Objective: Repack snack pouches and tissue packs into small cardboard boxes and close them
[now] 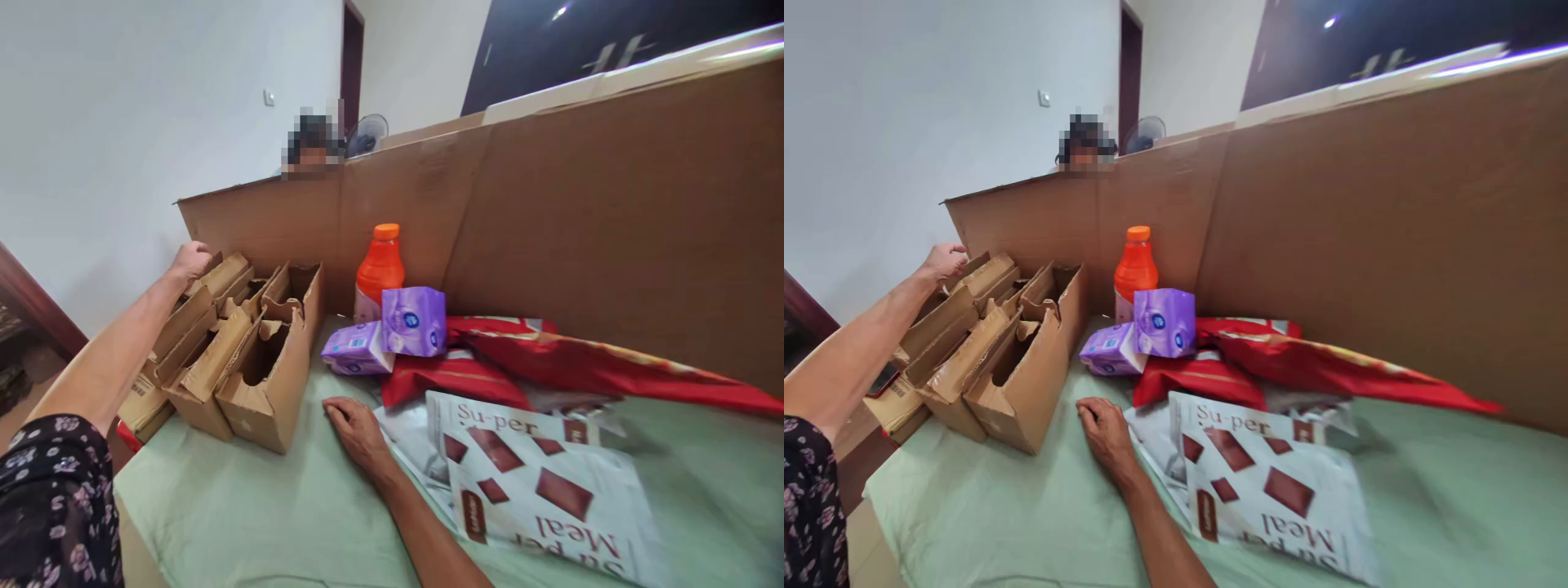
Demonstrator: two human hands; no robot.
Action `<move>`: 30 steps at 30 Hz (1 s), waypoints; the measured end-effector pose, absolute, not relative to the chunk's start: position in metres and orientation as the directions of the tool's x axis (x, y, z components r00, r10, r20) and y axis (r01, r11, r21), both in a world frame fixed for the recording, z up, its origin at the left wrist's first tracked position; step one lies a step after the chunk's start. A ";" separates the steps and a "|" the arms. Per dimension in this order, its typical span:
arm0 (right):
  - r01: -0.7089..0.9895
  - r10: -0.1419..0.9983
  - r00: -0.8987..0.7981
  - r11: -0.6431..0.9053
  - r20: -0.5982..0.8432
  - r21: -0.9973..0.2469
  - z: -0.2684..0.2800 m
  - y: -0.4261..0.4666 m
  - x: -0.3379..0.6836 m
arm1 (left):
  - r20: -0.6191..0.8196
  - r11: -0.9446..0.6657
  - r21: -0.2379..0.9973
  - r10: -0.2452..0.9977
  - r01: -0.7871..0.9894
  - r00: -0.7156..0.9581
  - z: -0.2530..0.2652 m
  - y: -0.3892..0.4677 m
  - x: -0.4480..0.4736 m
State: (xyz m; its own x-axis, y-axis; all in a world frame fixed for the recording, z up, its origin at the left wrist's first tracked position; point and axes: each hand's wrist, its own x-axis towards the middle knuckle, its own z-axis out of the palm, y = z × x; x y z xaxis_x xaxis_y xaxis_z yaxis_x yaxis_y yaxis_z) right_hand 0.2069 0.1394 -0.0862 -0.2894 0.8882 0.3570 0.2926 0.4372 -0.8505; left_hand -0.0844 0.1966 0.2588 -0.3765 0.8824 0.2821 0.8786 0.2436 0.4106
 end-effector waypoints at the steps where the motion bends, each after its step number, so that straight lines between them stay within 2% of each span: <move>1: 0.294 0.889 -0.287 0.436 0.356 -0.851 -0.087 0.139 0.208 | 0.268 0.298 0.407 0.865 0.864 -0.424 0.255 0.199 -0.101; 4: 0.299 0.891 -0.284 0.432 0.353 -0.851 -0.089 0.140 0.210 | 0.226 0.401 0.384 0.833 0.832 -0.506 0.237 0.211 -0.134; 7: 0.303 0.892 -0.287 0.430 0.348 -0.851 -0.091 0.141 0.212 | 0.187 0.428 0.357 0.838 0.830 -0.512 0.219 0.227 -0.148; 16: 0.300 0.907 -0.270 0.399 0.324 -0.866 -0.094 0.142 0.215 | 0.131 0.321 0.282 0.921 0.904 -0.368 0.198 0.259 -0.151; 26: 0.290 0.904 -0.276 0.401 0.325 -0.869 -0.092 0.140 0.220 | 0.095 0.353 -0.004 0.932 0.936 -0.351 0.185 0.263 -0.162; 30: 0.283 0.913 -0.274 0.378 0.303 -0.881 -0.090 0.139 0.220 | 0.041 0.361 -0.080 0.933 0.929 -0.358 0.185 0.277 -0.166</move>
State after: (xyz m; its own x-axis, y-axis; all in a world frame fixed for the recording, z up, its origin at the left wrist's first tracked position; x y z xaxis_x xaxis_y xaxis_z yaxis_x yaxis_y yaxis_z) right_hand 0.2203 0.1391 -0.0901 -0.2740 0.9126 0.3034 0.2832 0.3781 -0.8814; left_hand -0.1664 0.2771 0.1852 -0.3583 0.9327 0.0415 0.9293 0.3606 -0.0803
